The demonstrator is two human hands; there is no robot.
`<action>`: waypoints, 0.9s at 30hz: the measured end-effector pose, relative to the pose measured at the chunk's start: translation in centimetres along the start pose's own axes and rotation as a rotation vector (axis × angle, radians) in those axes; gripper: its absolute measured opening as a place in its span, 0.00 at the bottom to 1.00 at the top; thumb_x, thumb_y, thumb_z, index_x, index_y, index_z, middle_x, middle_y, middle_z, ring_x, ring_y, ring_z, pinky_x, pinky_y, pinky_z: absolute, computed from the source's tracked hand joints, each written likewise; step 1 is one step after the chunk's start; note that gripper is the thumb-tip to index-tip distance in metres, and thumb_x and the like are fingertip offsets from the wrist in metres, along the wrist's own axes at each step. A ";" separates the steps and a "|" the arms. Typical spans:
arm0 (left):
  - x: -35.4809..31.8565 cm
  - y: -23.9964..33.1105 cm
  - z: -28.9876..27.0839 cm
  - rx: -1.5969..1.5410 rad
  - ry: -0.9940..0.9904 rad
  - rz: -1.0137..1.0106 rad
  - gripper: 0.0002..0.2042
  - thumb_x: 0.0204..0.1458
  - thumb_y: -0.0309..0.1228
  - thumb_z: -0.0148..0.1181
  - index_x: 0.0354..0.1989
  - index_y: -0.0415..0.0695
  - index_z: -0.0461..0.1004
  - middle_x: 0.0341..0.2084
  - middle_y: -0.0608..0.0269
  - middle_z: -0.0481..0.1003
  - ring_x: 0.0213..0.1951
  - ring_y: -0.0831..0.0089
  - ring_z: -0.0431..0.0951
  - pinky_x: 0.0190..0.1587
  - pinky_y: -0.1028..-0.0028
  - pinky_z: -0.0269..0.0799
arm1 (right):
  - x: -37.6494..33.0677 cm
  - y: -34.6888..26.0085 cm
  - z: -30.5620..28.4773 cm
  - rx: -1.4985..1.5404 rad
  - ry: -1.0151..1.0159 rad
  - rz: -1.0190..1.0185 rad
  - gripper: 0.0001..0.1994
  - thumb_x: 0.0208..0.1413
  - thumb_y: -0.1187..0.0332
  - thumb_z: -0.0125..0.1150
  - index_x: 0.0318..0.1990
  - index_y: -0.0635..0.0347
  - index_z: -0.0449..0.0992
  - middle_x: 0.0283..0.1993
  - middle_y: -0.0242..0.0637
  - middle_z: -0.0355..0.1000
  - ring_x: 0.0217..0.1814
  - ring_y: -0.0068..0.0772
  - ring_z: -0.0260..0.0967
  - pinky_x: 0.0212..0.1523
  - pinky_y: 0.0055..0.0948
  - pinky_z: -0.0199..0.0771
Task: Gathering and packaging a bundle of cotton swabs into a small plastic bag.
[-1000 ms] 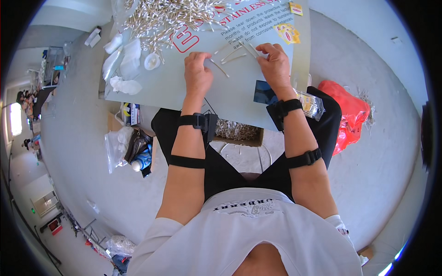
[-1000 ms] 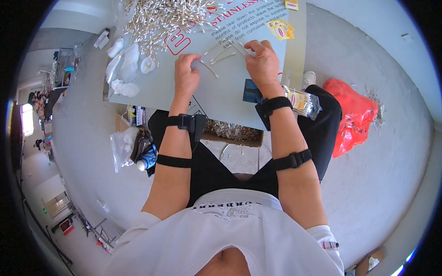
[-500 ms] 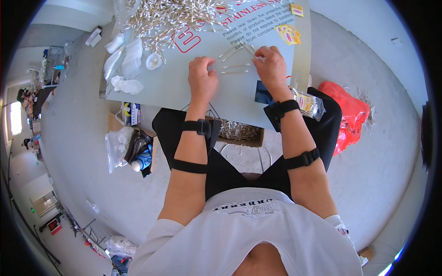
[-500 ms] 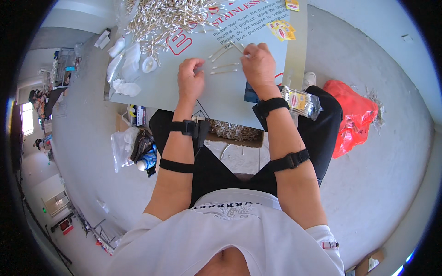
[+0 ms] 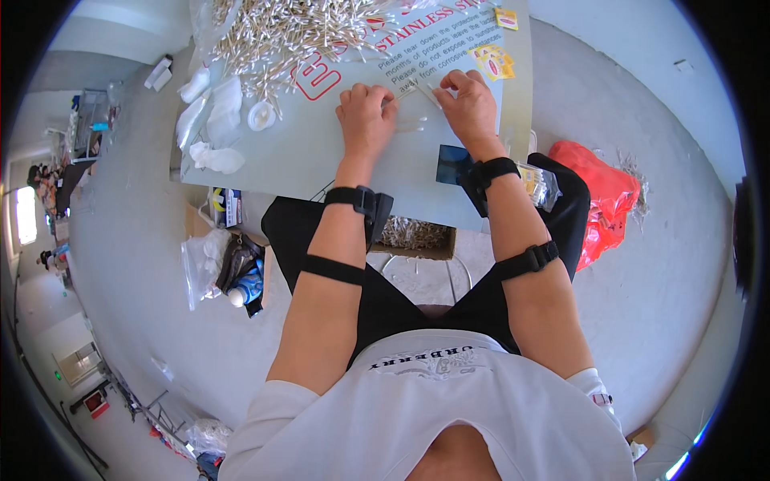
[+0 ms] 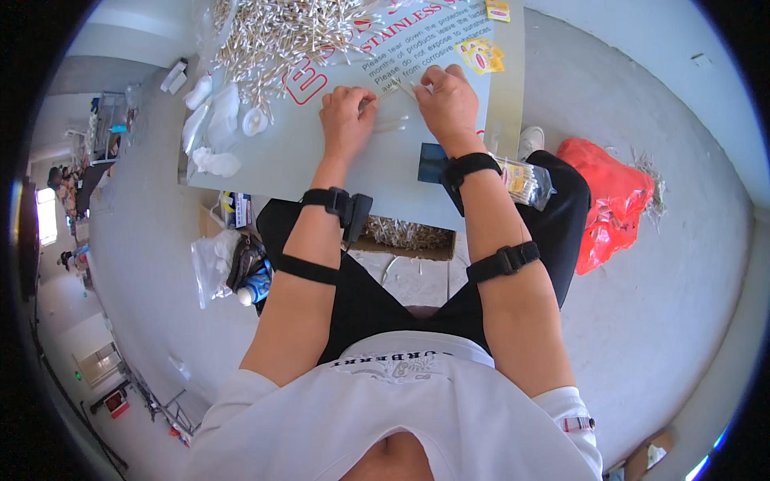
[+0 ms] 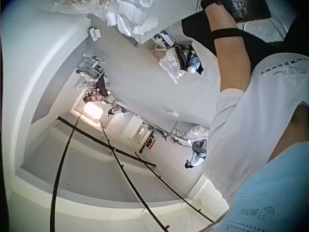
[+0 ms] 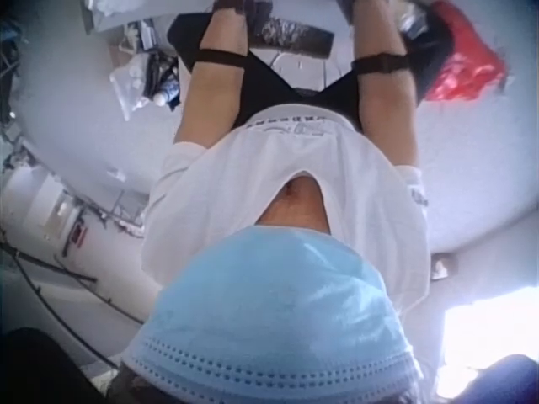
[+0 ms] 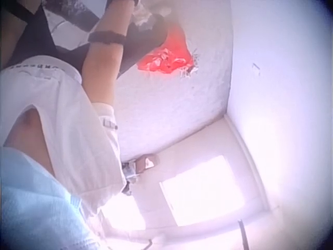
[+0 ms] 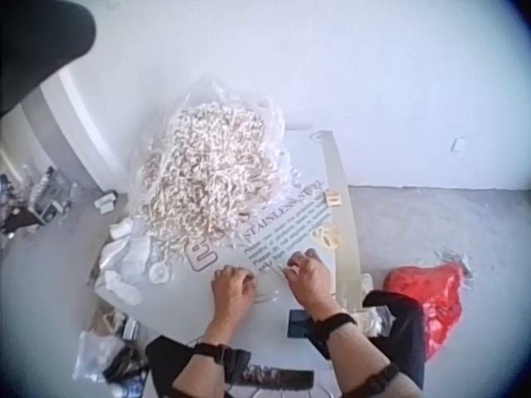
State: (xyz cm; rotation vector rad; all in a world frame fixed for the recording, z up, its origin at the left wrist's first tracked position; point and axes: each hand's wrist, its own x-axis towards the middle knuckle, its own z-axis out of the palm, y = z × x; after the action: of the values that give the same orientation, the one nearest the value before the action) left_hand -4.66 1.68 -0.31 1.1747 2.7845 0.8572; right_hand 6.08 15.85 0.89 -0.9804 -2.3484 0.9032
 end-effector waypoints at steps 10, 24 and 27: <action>-4.1 1.2 -1.2 -0.062 0.011 0.132 0.14 0.36 0.28 0.68 0.35 0.50 0.76 0.37 0.66 0.70 0.46 0.60 0.66 0.49 0.59 0.58 | 0.3 0.3 0.0 -0.074 -0.155 -0.218 0.02 0.43 0.71 0.60 0.25 0.54 0.79 0.34 0.40 0.69 0.41 0.46 0.71 0.40 0.38 0.73; 0.7 -1.3 -0.6 -0.194 0.154 0.210 0.16 0.37 0.21 0.65 0.38 0.43 0.74 0.37 0.56 0.73 0.45 0.54 0.70 0.50 0.61 0.66 | -1.9 1.8 -1.8 0.179 -0.023 -0.026 0.08 0.42 0.70 0.67 0.31 0.59 0.76 0.36 0.42 0.70 0.37 0.47 0.71 0.39 0.40 0.72; 5.2 -4.2 -0.8 -0.006 0.213 0.129 0.19 0.39 0.21 0.64 0.43 0.46 0.74 0.40 0.54 0.71 0.46 0.53 0.69 0.51 0.59 0.66 | -1.7 1.5 -1.8 0.018 -0.049 -0.015 0.08 0.43 0.69 0.66 0.32 0.58 0.76 0.36 0.41 0.69 0.37 0.46 0.71 0.38 0.39 0.72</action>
State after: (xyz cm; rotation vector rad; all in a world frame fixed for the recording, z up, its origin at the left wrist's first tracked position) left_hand -11.34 2.36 -0.58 1.3511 2.8919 1.0601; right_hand 8.99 16.08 0.87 -0.9419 -2.3807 0.9516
